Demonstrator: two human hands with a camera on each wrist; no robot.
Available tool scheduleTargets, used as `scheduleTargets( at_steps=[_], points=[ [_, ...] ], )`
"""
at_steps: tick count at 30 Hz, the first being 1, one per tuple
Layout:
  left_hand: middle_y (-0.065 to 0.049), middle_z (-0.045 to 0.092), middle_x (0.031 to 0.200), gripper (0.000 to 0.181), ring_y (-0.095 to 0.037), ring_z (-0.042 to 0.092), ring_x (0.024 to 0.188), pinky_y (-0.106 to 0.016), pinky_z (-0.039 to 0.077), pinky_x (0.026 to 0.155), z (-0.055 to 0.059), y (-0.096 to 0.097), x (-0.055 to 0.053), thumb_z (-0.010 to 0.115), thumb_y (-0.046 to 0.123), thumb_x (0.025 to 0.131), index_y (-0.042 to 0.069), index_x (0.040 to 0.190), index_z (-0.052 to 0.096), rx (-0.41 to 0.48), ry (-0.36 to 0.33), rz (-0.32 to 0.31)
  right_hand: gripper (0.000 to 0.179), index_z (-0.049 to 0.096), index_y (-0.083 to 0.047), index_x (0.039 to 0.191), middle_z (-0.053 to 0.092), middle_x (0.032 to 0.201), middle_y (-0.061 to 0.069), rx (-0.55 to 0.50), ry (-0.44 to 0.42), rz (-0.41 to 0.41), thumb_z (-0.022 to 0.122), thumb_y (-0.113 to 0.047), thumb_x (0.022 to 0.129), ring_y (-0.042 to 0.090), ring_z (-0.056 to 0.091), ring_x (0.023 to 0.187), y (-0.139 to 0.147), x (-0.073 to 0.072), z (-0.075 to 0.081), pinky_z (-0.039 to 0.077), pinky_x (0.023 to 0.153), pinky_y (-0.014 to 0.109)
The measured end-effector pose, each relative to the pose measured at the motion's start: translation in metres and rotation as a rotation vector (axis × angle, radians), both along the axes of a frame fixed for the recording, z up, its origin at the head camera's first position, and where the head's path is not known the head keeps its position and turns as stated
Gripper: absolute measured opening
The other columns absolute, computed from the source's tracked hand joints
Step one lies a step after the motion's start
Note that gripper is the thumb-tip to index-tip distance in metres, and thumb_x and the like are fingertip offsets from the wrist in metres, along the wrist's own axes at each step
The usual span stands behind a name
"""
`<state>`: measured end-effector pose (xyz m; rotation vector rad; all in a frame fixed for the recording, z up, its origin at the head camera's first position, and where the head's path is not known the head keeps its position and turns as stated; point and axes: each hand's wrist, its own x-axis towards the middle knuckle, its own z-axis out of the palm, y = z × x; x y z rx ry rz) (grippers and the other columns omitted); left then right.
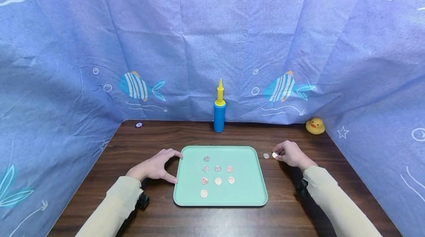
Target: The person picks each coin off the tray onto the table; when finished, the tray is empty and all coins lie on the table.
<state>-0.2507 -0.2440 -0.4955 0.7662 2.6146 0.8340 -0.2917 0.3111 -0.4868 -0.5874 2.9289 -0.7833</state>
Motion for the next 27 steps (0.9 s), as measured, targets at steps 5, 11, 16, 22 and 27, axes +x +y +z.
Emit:
scheduleTargets(
  at_steps=[5, 11, 16, 22, 27],
  points=[
    [-0.006, 0.051, 0.150, 0.084, -0.033, 0.042, 0.140, -0.061, 0.036, 0.113, -0.0009, -0.0004, -0.0001, 0.091, 0.053, 0.078, 0.017, 0.145, 0.055, 0.022, 0.007, -0.021, 0.019, 0.079, 0.003, 0.098, 0.073, 0.081, 0.003, 0.002, 0.011, 0.002, 0.084, 0.006, 0.080, 0.014, 0.067, 0.074, -0.0004, 0.0007, -0.0003, 0.054, 0.067, 0.029],
    [-0.005, 0.051, 0.149, 0.085, -0.033, 0.041, 0.141, -0.060, 0.036, 0.114, -0.0017, -0.0009, -0.0007, 0.091, 0.053, 0.078, 0.016, 0.145, 0.055, 0.031, 0.007, -0.026, 0.017, 0.078, 0.004, 0.097, 0.074, 0.080, 0.002, -0.016, 0.035, 0.025, 0.084, 0.005, 0.080, 0.014, 0.068, 0.074, 0.0001, 0.0013, -0.0007, 0.054, 0.066, 0.027],
    [-0.004, 0.052, 0.148, 0.085, -0.033, 0.042, 0.140, -0.061, 0.036, 0.113, -0.0022, -0.0016, -0.0001, 0.091, 0.053, 0.078, 0.015, 0.146, 0.055, 0.034, 0.012, -0.029, 0.013, 0.079, 0.000, 0.093, 0.075, 0.079, 0.001, -0.022, 0.053, 0.034, 0.084, 0.003, 0.081, 0.013, 0.069, 0.074, -0.0009, 0.0019, -0.0018, 0.055, 0.068, 0.028],
    [-0.004, 0.052, 0.148, 0.085, -0.033, 0.042, 0.140, -0.061, 0.036, 0.113, -0.0014, -0.0016, 0.0003, 0.091, 0.053, 0.078, 0.015, 0.146, 0.055, 0.038, 0.014, -0.031, 0.010, 0.078, -0.004, 0.088, 0.074, 0.078, -0.001, -0.014, 0.060, 0.036, 0.085, 0.001, 0.082, 0.011, 0.067, 0.072, -0.0021, 0.0018, -0.0022, 0.054, 0.066, 0.027],
    [-0.004, 0.053, 0.148, 0.085, -0.033, 0.043, 0.140, -0.061, 0.036, 0.113, -0.0009, -0.0017, 0.0000, 0.091, 0.053, 0.078, 0.015, 0.145, 0.055, 0.040, 0.014, -0.030, 0.010, 0.078, -0.004, 0.087, 0.073, 0.077, -0.002, -0.011, 0.060, 0.044, 0.085, 0.001, 0.083, 0.011, 0.066, 0.072, -0.0033, 0.0025, -0.0008, 0.053, 0.066, 0.027]
  ],
)
